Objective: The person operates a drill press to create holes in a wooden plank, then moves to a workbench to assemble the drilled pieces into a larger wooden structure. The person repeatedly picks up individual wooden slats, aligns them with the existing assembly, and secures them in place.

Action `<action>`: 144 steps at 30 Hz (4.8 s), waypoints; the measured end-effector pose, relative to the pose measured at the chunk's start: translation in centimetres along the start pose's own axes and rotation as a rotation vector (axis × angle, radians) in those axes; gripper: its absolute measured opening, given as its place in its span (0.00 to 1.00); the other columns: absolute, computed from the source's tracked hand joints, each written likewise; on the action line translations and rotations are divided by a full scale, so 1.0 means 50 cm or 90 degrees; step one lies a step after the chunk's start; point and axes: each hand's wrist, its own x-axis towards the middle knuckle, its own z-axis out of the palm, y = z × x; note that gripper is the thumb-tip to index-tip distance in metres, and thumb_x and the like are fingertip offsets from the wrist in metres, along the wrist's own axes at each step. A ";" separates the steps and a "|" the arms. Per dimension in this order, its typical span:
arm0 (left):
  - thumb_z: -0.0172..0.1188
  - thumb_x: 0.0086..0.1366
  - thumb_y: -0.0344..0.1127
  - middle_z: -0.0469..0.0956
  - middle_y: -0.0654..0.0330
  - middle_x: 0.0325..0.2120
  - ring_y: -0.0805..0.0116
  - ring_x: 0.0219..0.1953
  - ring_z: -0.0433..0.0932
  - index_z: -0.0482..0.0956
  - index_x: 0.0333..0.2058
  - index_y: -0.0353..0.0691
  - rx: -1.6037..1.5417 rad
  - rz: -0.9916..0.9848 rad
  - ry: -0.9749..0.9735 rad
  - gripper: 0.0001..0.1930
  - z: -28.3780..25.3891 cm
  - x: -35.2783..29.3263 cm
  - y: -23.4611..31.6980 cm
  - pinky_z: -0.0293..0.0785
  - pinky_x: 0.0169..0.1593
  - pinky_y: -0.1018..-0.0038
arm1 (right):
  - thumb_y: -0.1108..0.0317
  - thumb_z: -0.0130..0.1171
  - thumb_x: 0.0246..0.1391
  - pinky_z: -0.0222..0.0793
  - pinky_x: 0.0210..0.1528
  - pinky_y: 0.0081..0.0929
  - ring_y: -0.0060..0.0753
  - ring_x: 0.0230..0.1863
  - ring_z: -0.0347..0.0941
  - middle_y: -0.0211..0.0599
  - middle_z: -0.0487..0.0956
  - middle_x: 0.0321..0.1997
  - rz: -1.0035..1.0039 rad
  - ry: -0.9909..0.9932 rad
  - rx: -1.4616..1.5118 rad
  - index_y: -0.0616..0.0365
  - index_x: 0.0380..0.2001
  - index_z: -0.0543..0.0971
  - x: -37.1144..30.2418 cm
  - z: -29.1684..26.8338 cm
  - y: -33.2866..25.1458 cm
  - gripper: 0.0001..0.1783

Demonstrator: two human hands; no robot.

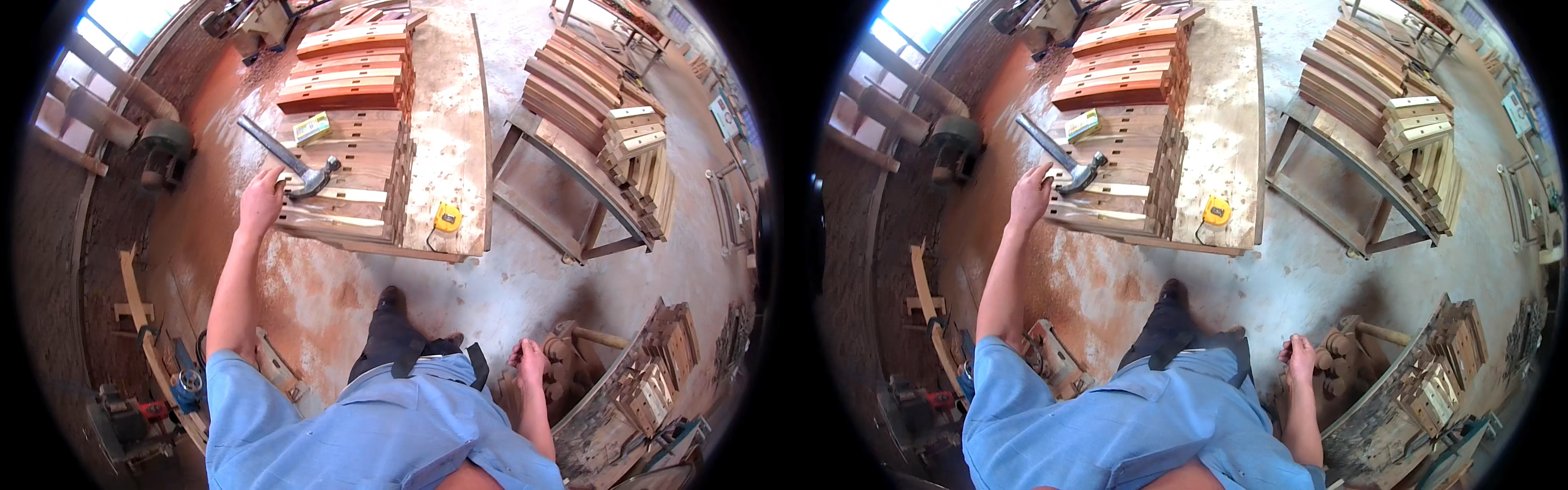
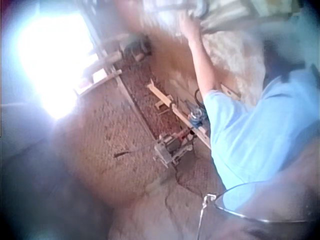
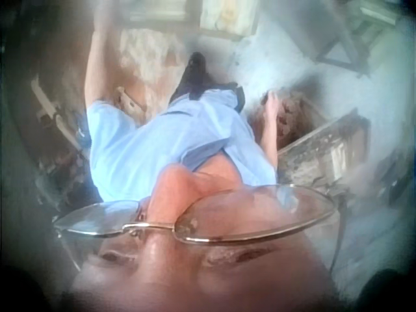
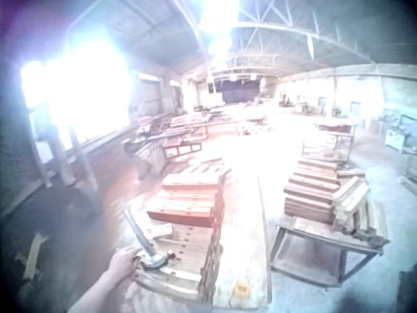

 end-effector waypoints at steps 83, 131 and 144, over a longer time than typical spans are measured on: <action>0.61 0.55 0.35 0.81 0.44 0.40 0.50 0.44 0.81 0.79 0.49 0.36 -0.163 0.326 -0.251 0.22 0.250 0.790 -0.128 0.73 0.51 0.64 | 0.57 0.48 0.67 0.70 0.22 0.30 0.29 0.20 0.70 0.30 0.72 0.24 0.208 0.374 0.261 0.50 0.31 0.72 -0.324 0.409 0.362 0.13; 0.54 0.72 0.43 0.80 0.62 0.37 0.75 0.39 0.77 0.76 0.54 0.32 -0.548 -0.500 -0.158 0.21 0.070 -0.146 -0.237 0.73 0.40 0.75 | 0.68 0.56 0.63 0.68 0.58 0.28 0.32 0.61 0.69 0.47 0.72 0.61 -0.292 -0.206 -0.114 0.70 0.63 0.65 -0.121 0.757 -0.238 0.28; 0.56 0.70 0.38 0.78 0.63 0.31 0.76 0.33 0.73 0.78 0.48 0.28 -0.548 -0.508 -0.085 0.17 0.049 -0.159 -0.224 0.70 0.38 0.78 | 0.63 0.53 0.66 0.66 0.61 0.33 0.37 0.66 0.65 0.48 0.68 0.66 -0.322 -0.235 -0.133 0.71 0.64 0.63 -0.150 0.751 -0.251 0.30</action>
